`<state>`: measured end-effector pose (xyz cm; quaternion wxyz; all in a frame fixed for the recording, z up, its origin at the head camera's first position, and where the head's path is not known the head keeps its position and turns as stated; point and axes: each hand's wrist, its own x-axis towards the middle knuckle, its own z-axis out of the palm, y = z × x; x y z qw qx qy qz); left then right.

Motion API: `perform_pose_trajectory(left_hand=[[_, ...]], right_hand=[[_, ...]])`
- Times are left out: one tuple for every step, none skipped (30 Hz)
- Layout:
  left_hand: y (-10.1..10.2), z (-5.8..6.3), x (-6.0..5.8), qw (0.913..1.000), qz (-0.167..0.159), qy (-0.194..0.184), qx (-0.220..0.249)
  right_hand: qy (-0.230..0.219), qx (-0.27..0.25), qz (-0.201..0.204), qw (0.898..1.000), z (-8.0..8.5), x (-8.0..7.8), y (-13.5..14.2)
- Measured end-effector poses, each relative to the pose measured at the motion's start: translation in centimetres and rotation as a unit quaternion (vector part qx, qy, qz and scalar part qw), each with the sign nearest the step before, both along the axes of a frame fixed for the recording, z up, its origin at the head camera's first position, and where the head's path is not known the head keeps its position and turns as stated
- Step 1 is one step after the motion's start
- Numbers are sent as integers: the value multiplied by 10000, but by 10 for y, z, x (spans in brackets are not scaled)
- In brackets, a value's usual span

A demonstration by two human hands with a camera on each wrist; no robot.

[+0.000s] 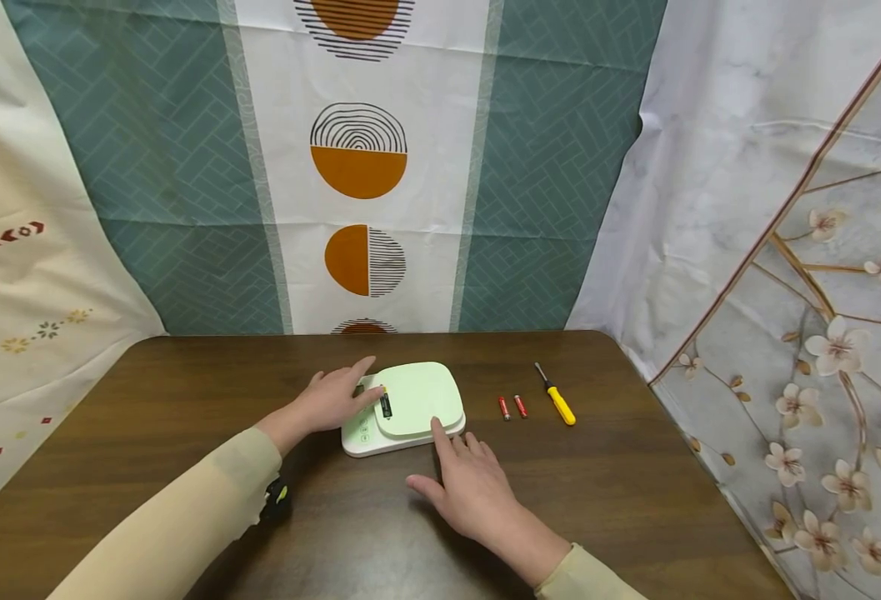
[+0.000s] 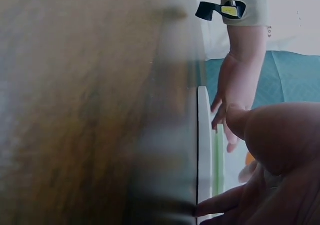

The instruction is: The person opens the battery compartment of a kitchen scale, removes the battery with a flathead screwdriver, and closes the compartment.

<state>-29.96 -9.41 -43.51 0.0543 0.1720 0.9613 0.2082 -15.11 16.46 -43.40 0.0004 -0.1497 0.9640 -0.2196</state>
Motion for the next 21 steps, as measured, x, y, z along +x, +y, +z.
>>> perform_pose_trajectory(left_hand=[[-1,0,1,10000,7,2,2],[-2,0,1,10000,12,5,6],[-3,-1,2,10000,19,8,0],[-3,-1,3,10000,25,6,-1],[-4,-2,3,10000,34,5,-13],[-5,-2,4,10000,44,1,-18],[-6,-1,5,10000,53,-5,-12],[-6,-1,6,10000,61,-11,-14],[-7,-1,7,10000,64,-12,-14],[-8,0,9,10000,71,-21,-13],[-8,0,11,10000,68,-18,-10],[-9,1,13,10000,72,-23,-5],[-9,1,15,10000,73,-23,-15],[-9,2,16,10000,70,-16,-20],[-10,2,18,10000,66,-1,-25],[-11,2,20,10000,78,-6,-22],[-11,1,21,10000,79,1,-27],[-12,1,22,10000,81,5,-31],[-13,0,24,10000,74,19,-34],[-14,0,26,10000,67,35,-29],[-14,0,27,10000,57,61,-42]], right_hand=[[-14,-14,20,10000,0,-1,0],[-37,-32,35,10000,0,-2,-1],[-58,-49,40,10000,0,-3,-1],[-84,-70,37,9999,-1,-5,-1],[-119,-98,25,9999,-1,-6,-2],[-177,-135,-1,9998,-1,-8,-2],[-215,-166,-22,9996,0,-10,-2],[-258,-200,-54,9995,0,-12,-3],[-288,-232,-85,9993,0,-14,-3],[-328,-264,-116,9990,1,-16,-3],[-362,-282,-148,9988,1,-18,-4],[-391,-296,-184,9986,2,-20,-4],[-399,-306,-211,9985,2,-22,-4],[-419,-323,-242,9983,1,-24,-4],[-418,-324,-263,9983,1,-26,-4],[-418,-317,-281,9982,0,-29,-4],[-410,-310,-299,9982,-1,-31,-4],[-403,-306,-315,9982,-1,-33,-4],[-383,-292,-322,9983,-2,-36,-4],[-358,-269,-327,9985,-2,-38,-4],[-348,-229,-343,9985,-2,-40,-4]])
